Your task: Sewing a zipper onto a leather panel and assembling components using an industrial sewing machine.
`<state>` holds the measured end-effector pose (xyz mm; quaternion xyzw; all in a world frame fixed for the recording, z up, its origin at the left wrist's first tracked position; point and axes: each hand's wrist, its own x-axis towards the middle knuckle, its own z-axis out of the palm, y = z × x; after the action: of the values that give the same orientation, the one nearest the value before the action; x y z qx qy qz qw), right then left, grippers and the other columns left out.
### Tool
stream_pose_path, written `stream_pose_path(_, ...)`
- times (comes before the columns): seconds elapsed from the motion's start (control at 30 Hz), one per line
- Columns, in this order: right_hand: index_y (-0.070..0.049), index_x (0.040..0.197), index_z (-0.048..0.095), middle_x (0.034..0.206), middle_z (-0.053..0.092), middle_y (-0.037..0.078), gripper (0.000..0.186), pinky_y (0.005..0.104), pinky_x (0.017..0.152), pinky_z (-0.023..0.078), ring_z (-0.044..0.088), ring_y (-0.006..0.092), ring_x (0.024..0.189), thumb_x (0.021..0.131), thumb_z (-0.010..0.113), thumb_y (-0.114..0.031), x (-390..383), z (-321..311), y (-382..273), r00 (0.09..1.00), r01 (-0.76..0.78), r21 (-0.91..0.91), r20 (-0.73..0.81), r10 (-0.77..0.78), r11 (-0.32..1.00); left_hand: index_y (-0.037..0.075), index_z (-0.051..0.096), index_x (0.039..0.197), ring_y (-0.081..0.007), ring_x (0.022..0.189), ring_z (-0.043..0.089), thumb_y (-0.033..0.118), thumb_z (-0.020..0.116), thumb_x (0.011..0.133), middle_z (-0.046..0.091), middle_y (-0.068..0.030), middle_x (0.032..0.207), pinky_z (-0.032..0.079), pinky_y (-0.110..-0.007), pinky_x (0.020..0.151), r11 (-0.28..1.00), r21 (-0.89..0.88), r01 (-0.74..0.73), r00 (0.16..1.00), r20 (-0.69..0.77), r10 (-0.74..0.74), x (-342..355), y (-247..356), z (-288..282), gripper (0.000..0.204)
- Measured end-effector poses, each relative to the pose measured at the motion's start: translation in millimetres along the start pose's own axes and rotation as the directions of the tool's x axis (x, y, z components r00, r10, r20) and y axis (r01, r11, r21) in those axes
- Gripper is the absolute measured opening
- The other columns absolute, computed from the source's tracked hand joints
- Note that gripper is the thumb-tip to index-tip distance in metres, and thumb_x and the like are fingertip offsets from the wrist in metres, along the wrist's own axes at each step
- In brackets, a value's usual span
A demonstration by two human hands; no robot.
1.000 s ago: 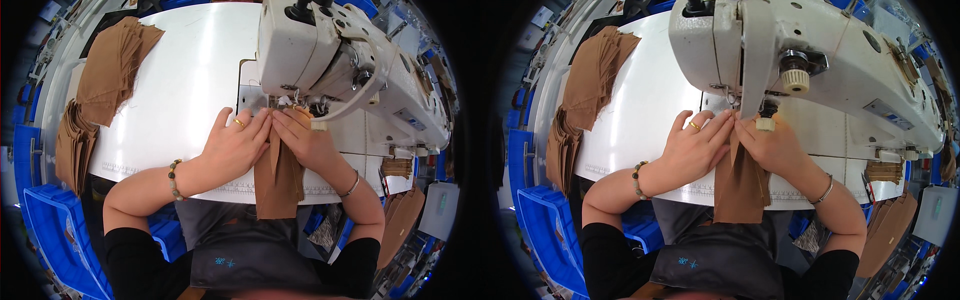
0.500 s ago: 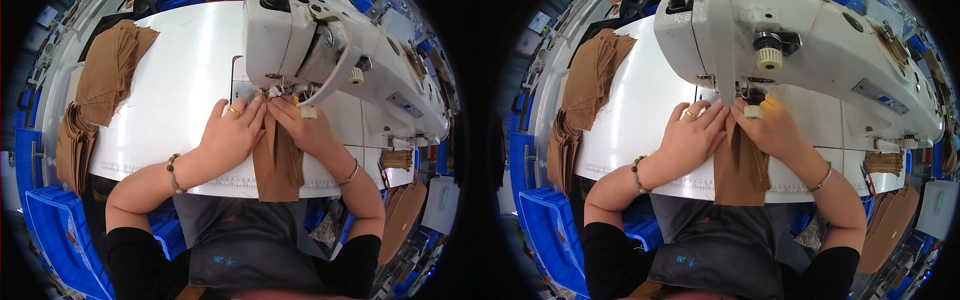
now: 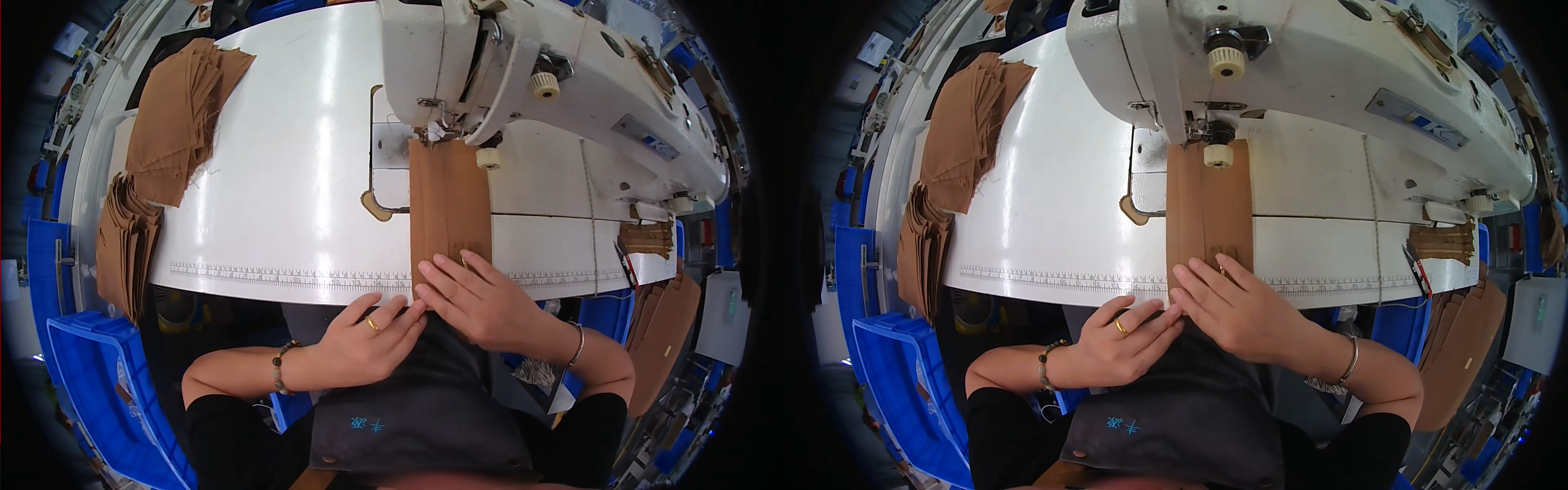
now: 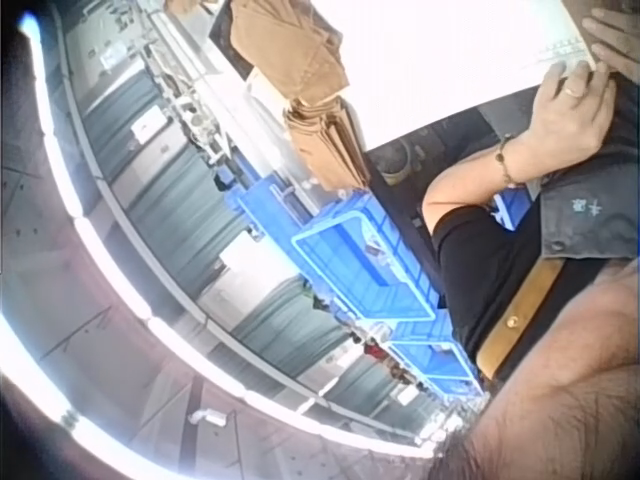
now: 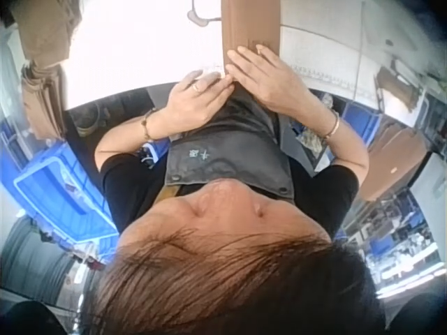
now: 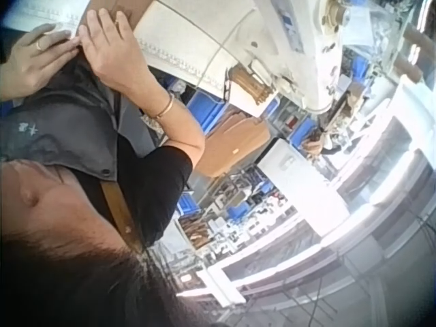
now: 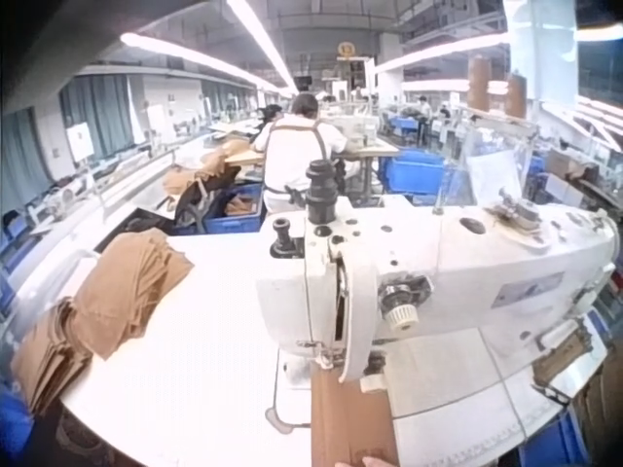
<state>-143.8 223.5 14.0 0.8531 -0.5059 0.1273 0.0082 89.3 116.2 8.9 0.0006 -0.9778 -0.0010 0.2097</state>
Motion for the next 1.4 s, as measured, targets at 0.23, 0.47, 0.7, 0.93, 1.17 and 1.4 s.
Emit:
stream_pose_path(0.23,0.002,0.130,0.067,0.144,0.061,0.022,0.043,0.0482,0.113,0.046,0.060,0.0337,0.133,0.095,0.054,-0.019,-8.1,2.2,-11.4,1.000,0.009,0.014,0.019,-0.009,1.000,0.006,0.072,0.118,-0.0254,0.107,0.067,0.014,0.077,0.083,0.072,-0.0055,0.121,0.055,-0.037,0.085,0.959,-0.153,0.238,0.971,0.061,-0.232,42.5,-61.9,8.4,0.036)
stream_pose_path(0.47,0.001,0.125,0.068,0.139,0.063,0.022,0.039,0.0467,0.111,0.047,0.062,0.0347,0.129,0.093,0.057,-0.017,6.0,-20.9,3.7,0.998,0.049,0.146,0.042,-0.056,0.988,0.004,0.069,0.126,-0.0257,0.119,0.062,0.044,0.079,0.082,0.067,-0.0063,0.135,0.052,-0.037,0.091,0.976,-0.034,0.216,0.975,0.064,-0.213,81.7,-105.5,33.5,0.061)
stream_pose_path(0.7,0.002,0.111,0.067,0.111,0.067,0.012,0.033,0.0293,0.068,0.058,0.070,0.0209,0.093,0.082,0.070,-0.015,39.9,-52.1,52.5,0.972,0.022,-0.167,-0.227,-0.060,0.986,0.000,0.070,0.127,-0.0246,0.116,0.060,0.056,0.074,0.080,0.067,-0.0092,0.136,0.050,-0.037,0.089,0.986,0.018,0.166,0.984,0.068,-0.167,74.4,-106.4,37.3,0.073)
stream_pose_path(0.93,-0.001,0.100,0.067,0.099,0.066,0.007,0.029,0.0276,0.066,0.057,0.069,0.0183,0.085,0.073,0.072,-0.012,62.7,9.0,82.7,0.931,0.029,-0.175,-0.355,-0.090,0.984,0.001,0.070,0.124,-0.0254,0.122,0.057,0.046,0.082,0.074,0.063,-0.0081,0.140,0.047,-0.040,0.095,0.981,-0.030,0.192,0.972,0.142,-0.186,71.7,-107.7,33.8,0.068)
stream_pose_path(1.17,-0.001,0.100,0.068,0.105,0.066,0.008,0.028,0.0310,0.067,0.055,0.069,0.0188,0.090,0.074,0.070,-0.012,57.9,22.9,80.7,0.942,-0.050,-0.090,-0.336,0.017,0.995,0.005,0.061,0.132,-0.0268,0.129,0.056,0.038,0.086,0.067,0.056,-0.0048,0.148,0.047,-0.042,0.100,0.911,-0.120,0.394,0.903,0.234,-0.360,73.1,-102.4,30.0,0.077)
stream_pose_path(1.4,0.001,0.109,0.070,0.116,0.068,0.014,0.037,0.0367,0.082,0.060,0.071,0.0303,0.101,0.074,0.073,-0.007,54.5,22.6,82.3,0.958,-0.092,0.035,-0.271,0.098,0.995,0.005,0.058,0.135,-0.0253,0.124,0.054,0.042,0.083,0.073,0.053,-0.0052,0.152,0.043,-0.041,0.100,0.972,0.003,0.236,0.951,0.202,-0.232,74.5,-100.5,30.7,0.077)
